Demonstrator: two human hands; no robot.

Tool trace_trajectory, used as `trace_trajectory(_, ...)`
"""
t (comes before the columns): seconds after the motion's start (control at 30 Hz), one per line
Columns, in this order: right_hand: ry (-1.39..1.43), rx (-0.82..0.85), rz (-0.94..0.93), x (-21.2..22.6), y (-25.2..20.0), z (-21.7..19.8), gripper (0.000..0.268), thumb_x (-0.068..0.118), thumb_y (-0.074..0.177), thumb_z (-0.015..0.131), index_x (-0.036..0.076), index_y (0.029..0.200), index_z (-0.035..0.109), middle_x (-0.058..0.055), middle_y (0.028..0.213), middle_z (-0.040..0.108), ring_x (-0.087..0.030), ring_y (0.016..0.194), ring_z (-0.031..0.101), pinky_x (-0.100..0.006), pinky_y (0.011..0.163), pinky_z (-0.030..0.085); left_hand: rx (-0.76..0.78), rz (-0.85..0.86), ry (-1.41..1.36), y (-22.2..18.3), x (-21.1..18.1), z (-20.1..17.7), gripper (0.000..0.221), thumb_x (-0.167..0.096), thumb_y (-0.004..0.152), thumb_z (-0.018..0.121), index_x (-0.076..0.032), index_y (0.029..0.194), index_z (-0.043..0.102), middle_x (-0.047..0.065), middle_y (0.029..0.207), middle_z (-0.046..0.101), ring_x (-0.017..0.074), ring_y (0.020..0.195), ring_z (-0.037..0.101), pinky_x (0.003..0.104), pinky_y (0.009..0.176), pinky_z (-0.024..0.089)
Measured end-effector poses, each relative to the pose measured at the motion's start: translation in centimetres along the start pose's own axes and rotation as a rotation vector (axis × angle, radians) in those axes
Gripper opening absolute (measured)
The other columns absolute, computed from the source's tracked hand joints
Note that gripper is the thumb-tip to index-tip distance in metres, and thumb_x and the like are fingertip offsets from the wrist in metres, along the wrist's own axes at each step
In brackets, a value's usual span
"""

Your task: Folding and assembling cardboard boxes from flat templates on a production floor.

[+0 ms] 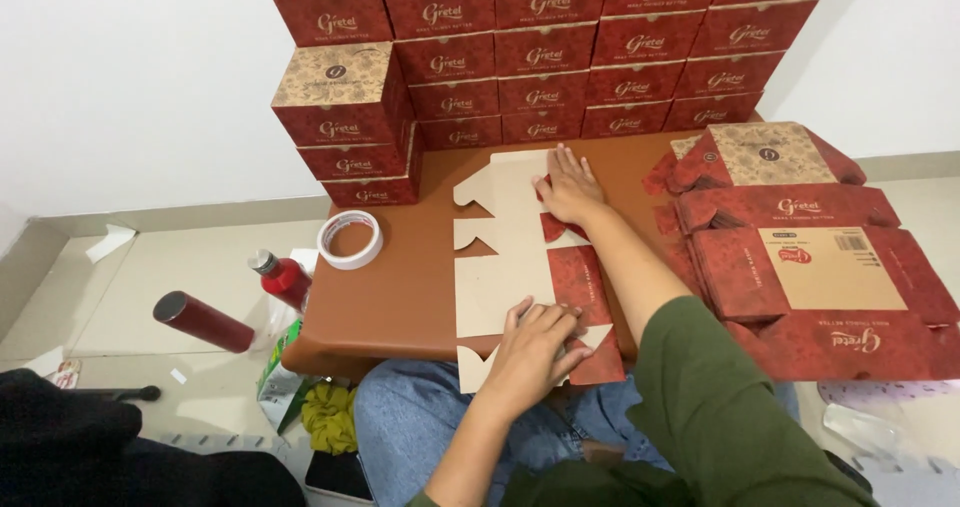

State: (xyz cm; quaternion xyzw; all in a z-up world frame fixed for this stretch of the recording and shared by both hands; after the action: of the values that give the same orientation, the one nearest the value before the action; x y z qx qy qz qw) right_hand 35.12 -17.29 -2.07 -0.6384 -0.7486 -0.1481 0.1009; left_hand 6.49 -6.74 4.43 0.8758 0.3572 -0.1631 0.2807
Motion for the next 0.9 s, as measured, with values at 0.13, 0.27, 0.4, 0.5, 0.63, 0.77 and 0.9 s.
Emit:
trace_trajectory(0.13, -0.052, 0.121, 0.050, 1.2, -4.4, -0.1, 0.081, 0.060, 0.103, 0.023, 0.004, 0.161, 0.017, -0.016, 0.170, 0.008, -0.027, 0.158, 0.004, -0.047, 0.128, -0.002, 0.017, -0.014, 0.025, -0.1, 0.0, 0.2, 0.026, -0.034, 0.093, 0.068, -0.013, 0.107, 0.061, 0.007, 0.122, 0.065, 0.0256, 0.123, 0.055, 0.055, 0.113, 0.026)
trace_trajectory(0.27, -0.109, 0.161, 0.023, 2.5, -10.2, -1.0, 0.080, 0.057, 0.103, 0.023, 0.003, 0.161, 0.014, -0.017, 0.170, 0.006, -0.028, 0.158, 0.004, -0.046, 0.128, 0.000, 0.033, -0.039, 0.021, 0.0, 0.0, 0.1, 0.026, -0.035, 0.093, 0.068, -0.014, 0.107, 0.061, 0.006, 0.124, 0.064, 0.0241, 0.124, 0.054, 0.054, 0.114, 0.026)
trace_trajectory(0.4, -0.125, 0.191, -0.026, 2.5, -16.8, -1.3, 0.078, 0.057, 0.105, 0.022, 0.003, 0.161, 0.014, -0.017, 0.170, 0.006, -0.028, 0.157, 0.005, -0.046, 0.128, 0.002, 0.030, -0.081, -0.028, 0.0, -0.4, -0.5, 0.025, -0.035, 0.092, 0.069, -0.014, 0.105, 0.061, 0.005, 0.130, 0.060, 0.0256, 0.125, 0.055, 0.054, 0.116, 0.026)
trace_trajectory(0.5, -0.106, 0.151, -0.153, 4.1, -22.4, -2.9, 0.071, 0.043, 0.105, 0.033, 0.000, 0.160, 0.017, -0.023, 0.167, 0.013, -0.033, 0.155, 0.011, -0.049, 0.126, 0.007, -0.025, -0.107, -0.084, 0.1, -0.3, -1.2, 0.028, -0.031, 0.087, 0.074, -0.012, 0.101, 0.059, 0.010, 0.138, 0.052, 0.0298, 0.131, 0.052, 0.053, 0.115, 0.030)
trace_trajectory(0.63, -0.074, 0.049, -0.281, 5.7, -29.3, -4.4, 0.066, 0.034, 0.104, 0.040, 0.002, 0.159, 0.023, -0.021, 0.166, 0.020, -0.033, 0.153, 0.017, -0.048, 0.122, 0.012, 0.000, -0.125, -0.097, 0.0, 0.1, -0.7, 0.028, -0.030, 0.087, 0.075, -0.013, 0.099, 0.057, 0.010, 0.138, 0.049, 0.0291, 0.135, 0.050, 0.051, 0.117, 0.028)
trace_trajectory(0.77, 0.101, -0.033, -0.348, 8.5, -34.1, -7.5, 0.063, 0.030, 0.098, 0.043, -0.004, 0.151, 0.034, -0.019, 0.161, 0.032, -0.026, 0.153, 0.023, -0.043, 0.123, 0.013, -0.156, -0.056, -0.071, -0.4, -1.1, -2.0, 0.032, -0.034, 0.084, 0.073, -0.006, 0.094, 0.060, 0.013, 0.132, 0.056, 0.0311, 0.129, 0.053, 0.049, 0.117, 0.032)
trace_trajectory(0.9, 0.040, -0.038, -0.345, 7.6, -34.2, -6.5, 0.088, 0.056, 0.090, 0.058, 0.002, 0.155, 0.031, -0.017, 0.165, 0.026, -0.025, 0.154, 0.021, -0.043, 0.122, 0.014, -0.033, -0.040, -0.022, -2.4, -2.2, -3.5, 0.070, -0.048, 0.061, 0.082, -0.010, 0.117, 0.064, 0.016, 0.142, 0.052, 0.0302, 0.139, 0.044, 0.057, 0.122, 0.016)
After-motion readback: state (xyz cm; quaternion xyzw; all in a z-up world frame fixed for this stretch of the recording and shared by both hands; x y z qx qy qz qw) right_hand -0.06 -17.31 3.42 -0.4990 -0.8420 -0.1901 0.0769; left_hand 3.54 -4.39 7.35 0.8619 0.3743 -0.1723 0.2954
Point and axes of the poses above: each hand's wrist, its own y-axis towards the middle knuckle, its own z-axis out of the palm, x = y × z, the point moved 10 cm from there along y, towards the middle knuckle
